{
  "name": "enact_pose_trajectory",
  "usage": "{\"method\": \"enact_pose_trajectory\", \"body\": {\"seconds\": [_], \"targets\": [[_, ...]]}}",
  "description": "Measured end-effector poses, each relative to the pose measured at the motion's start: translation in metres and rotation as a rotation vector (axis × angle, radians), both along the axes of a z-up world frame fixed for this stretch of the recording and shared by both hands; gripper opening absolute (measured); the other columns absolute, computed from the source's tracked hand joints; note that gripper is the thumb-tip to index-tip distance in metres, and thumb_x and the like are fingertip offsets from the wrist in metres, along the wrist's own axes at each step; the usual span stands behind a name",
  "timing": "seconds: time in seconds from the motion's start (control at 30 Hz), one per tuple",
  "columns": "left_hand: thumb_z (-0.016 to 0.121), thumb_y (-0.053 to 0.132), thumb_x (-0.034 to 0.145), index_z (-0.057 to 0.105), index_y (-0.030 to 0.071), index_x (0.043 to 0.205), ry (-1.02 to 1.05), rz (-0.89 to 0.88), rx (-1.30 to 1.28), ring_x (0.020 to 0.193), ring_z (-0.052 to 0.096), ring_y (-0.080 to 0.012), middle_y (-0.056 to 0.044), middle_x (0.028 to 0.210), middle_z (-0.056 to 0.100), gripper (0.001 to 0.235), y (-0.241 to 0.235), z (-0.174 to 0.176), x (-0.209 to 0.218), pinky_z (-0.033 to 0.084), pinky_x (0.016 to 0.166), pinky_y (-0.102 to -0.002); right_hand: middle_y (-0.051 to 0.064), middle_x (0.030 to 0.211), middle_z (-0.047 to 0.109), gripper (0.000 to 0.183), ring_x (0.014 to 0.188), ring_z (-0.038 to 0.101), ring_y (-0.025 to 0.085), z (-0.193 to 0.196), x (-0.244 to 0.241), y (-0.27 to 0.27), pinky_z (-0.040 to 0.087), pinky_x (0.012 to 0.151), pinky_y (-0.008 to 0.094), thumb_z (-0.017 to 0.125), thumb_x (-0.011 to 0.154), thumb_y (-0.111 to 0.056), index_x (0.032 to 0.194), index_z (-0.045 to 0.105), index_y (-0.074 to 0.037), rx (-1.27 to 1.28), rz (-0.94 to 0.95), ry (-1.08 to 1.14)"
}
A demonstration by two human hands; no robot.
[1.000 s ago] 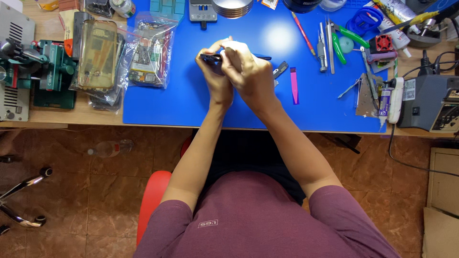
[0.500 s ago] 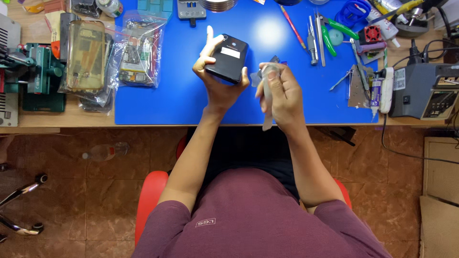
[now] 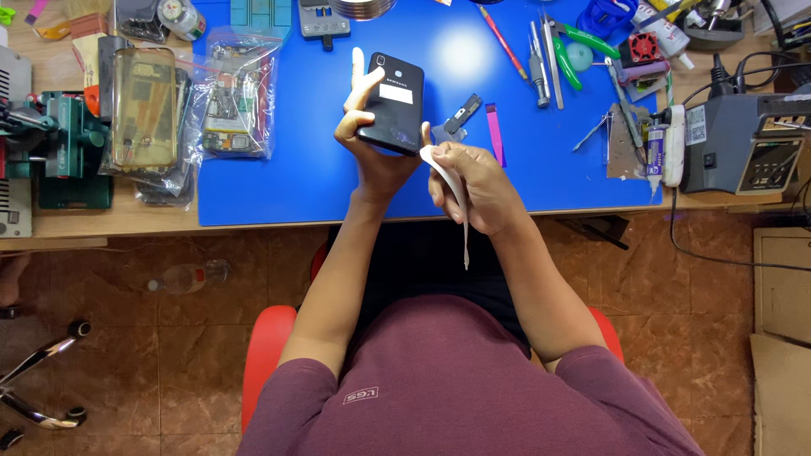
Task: The person cleans the back and edges of a black smartphone using a white cloth. They rotate the phone to wipe different sides and then place it on the workbench. The person then picks up a second smartphone and begins cleaning it in the same manner.
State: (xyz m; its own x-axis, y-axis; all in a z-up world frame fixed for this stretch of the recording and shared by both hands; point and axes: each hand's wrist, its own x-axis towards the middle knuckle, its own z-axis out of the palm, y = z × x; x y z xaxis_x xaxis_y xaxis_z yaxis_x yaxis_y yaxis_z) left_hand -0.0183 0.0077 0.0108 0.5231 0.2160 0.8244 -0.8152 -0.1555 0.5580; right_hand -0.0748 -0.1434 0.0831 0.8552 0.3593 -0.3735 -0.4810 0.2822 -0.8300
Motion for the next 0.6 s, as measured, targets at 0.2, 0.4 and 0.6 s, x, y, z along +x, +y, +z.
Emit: {"method": "enact_pose_trajectory", "body": {"seconds": [0.2,0.4,0.6], "targets": [[0.079,0.024,0.096,0.03,0.017,0.119,-0.027,0.024,0.009,0.148,0.037,-0.055,-0.019,0.142,0.052,0.055,-0.003,0.009,-0.002,0.031,0.128,-0.072,0.015,0.06,0.064,0.029,0.027,0.037,0.014,0.003,0.0,0.003,0.022,0.029,0.022,0.058,0.101,-0.024,0.077,0.052,-0.009,0.0,-0.002,-0.004],[0.094,0.013,0.083,0.028,0.01,0.114,-0.031,0.134,0.056,0.138,0.048,-0.0534,-0.022,0.142,0.055,0.073,-0.003,-0.003,0.006,0.037,0.117,-0.062,0.019,0.053,0.059,0.022,0.023,0.046,0.014,-0.021,0.0,0.003,0.035,0.026,0.024,0.062,0.1,-0.022,0.085,0.059,-0.005,0.142,-0.088,-0.024],[0.082,0.022,0.096,0.029,0.019,0.122,-0.008,-0.003,0.018,0.154,0.029,-0.0563,-0.016,0.149,0.049,0.059,0.0,0.001,-0.002,0.033,0.129,-0.07,0.013,0.057,0.063,0.032,0.027,0.035,0.013,0.002,-0.003,0.009,0.024,0.03,0.022,0.061,0.102,-0.027,0.079,0.053,-0.006,0.042,-0.061,0.06]]}}
